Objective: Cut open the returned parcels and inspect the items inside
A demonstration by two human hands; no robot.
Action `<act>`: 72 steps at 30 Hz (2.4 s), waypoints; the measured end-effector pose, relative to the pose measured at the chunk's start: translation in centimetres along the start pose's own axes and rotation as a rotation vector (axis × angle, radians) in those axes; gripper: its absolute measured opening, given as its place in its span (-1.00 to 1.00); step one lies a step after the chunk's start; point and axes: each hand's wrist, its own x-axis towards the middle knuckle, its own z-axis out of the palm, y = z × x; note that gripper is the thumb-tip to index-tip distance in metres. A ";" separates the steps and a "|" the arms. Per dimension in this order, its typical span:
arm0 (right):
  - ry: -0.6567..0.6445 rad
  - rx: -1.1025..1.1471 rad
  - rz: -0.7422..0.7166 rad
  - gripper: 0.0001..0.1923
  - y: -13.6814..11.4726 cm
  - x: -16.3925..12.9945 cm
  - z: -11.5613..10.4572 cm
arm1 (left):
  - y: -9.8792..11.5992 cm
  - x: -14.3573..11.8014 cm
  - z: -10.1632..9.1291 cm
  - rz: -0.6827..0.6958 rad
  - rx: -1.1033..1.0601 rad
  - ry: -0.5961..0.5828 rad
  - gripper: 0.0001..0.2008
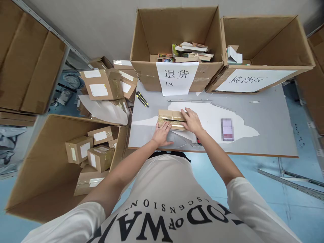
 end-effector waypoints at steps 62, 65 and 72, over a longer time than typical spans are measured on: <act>-0.345 -0.026 0.101 -0.68 -4.9 0.6 -1.3 | -12.0 4.8 -3.8 0.258 -0.053 -0.083 -0.04; -0.254 -0.162 0.095 -0.71 -6.0 -0.9 -1.0 | -11.8 4.9 -3.6 0.240 -0.066 -0.045 -0.05; -0.047 -0.159 0.006 -0.41 -7.2 -6.3 5.4 | -11.1 4.2 -3.0 0.261 -0.081 -0.027 -0.10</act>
